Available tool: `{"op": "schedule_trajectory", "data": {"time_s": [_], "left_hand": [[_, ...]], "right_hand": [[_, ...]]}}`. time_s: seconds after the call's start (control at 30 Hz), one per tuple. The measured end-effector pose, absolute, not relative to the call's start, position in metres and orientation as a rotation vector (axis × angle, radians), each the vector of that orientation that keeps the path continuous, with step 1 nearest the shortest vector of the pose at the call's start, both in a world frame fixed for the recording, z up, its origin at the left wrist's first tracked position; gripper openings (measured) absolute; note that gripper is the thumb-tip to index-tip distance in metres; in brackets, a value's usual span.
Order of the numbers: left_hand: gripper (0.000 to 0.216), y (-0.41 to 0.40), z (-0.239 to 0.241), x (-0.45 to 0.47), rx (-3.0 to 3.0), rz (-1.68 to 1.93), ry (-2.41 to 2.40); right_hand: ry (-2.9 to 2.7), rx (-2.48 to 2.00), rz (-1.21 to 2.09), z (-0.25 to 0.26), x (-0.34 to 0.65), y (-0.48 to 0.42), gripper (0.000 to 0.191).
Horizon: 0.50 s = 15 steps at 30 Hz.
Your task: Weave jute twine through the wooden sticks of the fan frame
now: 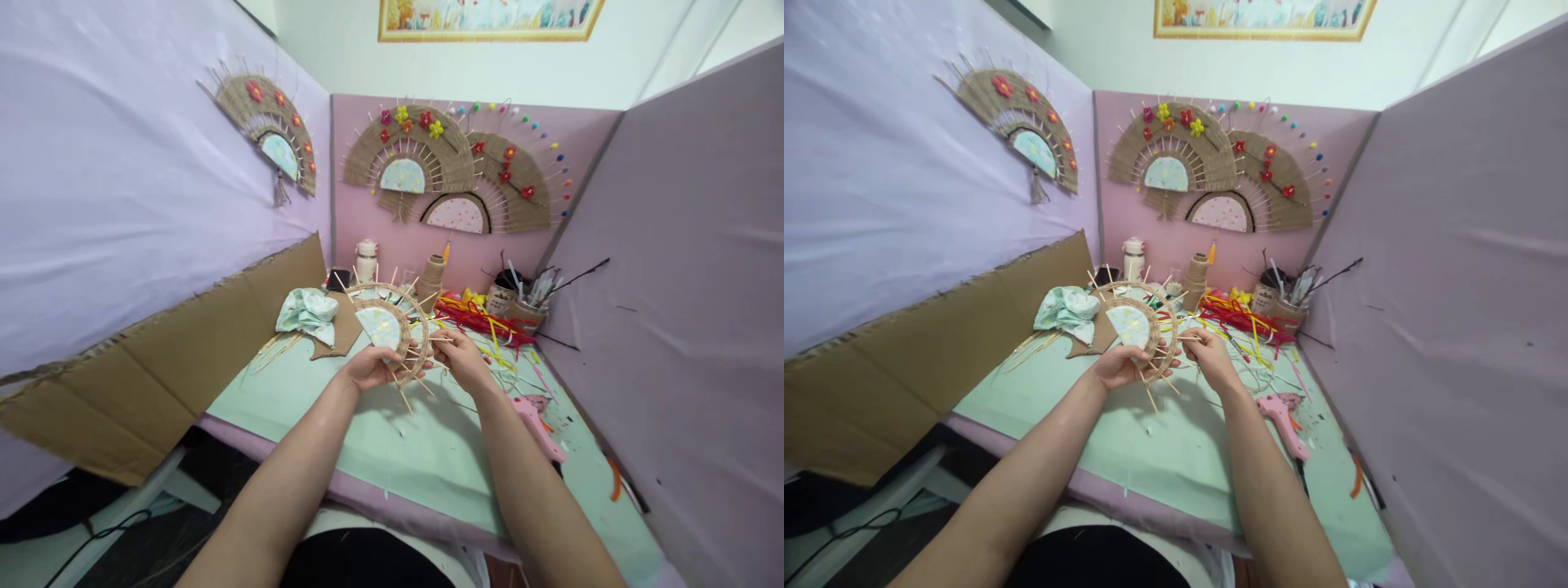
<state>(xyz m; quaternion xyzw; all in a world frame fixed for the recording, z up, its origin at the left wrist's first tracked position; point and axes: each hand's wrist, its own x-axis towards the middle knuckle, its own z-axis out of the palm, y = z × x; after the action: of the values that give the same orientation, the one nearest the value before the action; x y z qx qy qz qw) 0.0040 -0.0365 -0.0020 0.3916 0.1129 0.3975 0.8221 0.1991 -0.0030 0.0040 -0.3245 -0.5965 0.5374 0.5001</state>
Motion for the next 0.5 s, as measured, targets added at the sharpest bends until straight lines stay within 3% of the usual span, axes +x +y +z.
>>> {"op": "schedule_trajectory", "data": {"time_s": [0.5], "left_hand": [[0.035, -0.0345, -0.0031, 0.0026, 0.802, 0.872, 0.294]], "right_hand": [[-1.287, -0.863, 1.396, 0.0116, 0.2041, -0.0016, 0.028]]}}
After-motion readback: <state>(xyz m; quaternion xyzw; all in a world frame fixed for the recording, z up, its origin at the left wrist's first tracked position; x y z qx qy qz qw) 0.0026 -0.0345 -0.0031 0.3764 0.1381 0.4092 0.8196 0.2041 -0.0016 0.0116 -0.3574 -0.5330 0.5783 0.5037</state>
